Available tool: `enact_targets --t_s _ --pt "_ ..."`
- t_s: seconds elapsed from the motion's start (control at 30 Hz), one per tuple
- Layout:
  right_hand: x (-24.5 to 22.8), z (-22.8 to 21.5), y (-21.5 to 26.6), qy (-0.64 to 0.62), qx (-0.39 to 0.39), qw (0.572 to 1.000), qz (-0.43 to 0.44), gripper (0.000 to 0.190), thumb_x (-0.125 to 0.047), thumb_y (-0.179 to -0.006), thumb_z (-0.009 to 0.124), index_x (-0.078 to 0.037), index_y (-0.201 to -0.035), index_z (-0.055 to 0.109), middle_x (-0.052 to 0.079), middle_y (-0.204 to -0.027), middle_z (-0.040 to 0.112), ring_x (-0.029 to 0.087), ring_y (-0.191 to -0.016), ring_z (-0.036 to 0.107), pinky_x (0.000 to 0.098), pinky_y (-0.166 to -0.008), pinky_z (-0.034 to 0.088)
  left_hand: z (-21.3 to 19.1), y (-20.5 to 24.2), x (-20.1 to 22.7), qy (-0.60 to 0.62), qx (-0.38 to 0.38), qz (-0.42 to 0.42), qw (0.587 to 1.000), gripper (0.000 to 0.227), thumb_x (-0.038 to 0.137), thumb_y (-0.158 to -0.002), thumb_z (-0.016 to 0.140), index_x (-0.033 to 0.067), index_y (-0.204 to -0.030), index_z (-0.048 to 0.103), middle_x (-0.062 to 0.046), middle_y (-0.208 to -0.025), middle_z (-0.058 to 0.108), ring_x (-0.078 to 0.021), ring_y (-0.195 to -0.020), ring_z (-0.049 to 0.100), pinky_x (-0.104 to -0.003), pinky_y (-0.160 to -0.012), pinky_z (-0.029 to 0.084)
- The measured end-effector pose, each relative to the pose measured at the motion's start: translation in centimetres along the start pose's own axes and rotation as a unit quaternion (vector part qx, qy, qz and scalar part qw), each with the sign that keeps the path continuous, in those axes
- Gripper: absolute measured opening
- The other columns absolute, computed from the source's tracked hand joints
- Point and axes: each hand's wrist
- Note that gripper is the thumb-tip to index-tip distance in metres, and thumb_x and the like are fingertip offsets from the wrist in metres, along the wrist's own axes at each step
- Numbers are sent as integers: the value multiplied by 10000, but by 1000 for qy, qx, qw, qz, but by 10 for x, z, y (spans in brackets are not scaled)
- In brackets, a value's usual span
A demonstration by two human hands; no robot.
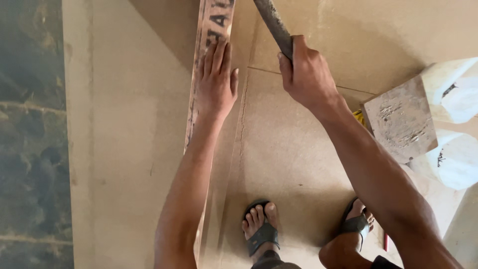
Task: The person uses a hammer to drive nails into wooden boards to assemble a frame on a workshop floor. They position the boards by hand and retrieve nails from a container before hammering them in.
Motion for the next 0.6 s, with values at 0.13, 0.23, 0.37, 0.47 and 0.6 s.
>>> enact_targets --t_s 0.13,0.23,0.37,0.47,0.6 --pt "-10 -17 24 -65 167 980 -86 215 -83 -1205 487 108 -1262 405 154 -752 638 187 -525 636 316 -457 506 -3 -4 5 -26 18 5 999 560 299 -1099 517 55 -1590 398 -56 -1678 315 -242 -1545 308 -462 -1283 266" --pt "-18 -14 19 -69 174 979 -79 254 -96 -1207 489 106 -1281 355 133 -703 621 192 -525 633 336 -430 498 -5 -5 6 -35 36 6 999 562 296 -1076 523 49 -1569 413 -67 -1660 321 -252 -1531 316 -470 -1264 278" --pt "-12 0 2 22 60 997 -40 299 -131 -1142 551 74 -1274 378 110 -654 586 216 -485 552 370 -413 452 -10 -2 10 -21 28 -1 999 555 273 -1064 521 58 -1567 426 -55 -1656 340 -247 -1540 325 -459 -1276 287" --pt "-1 -3 2 -11 90 994 -55 272 -102 -1151 543 71 -1306 401 128 -702 613 216 -488 582 355 -431 463 -16 -11 12 -6 54 8 998 544 264 -1070 521 54 -1563 426 -58 -1653 351 -249 -1544 326 -457 -1279 283" --pt "0 1 23 -135 300 931 -158 451 -17 -1046 528 201 -1352 277 137 -640 661 224 -418 598 379 -422 452 -14 -4 11 -7 41 2 999 553 259 -1057 520 47 -1558 422 -67 -1647 356 -248 -1532 323 -460 -1263 273"
Point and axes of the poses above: each hand's wrist, its own y-axis away from the middle knuckle, its own z-axis out of the palm, x = y × z
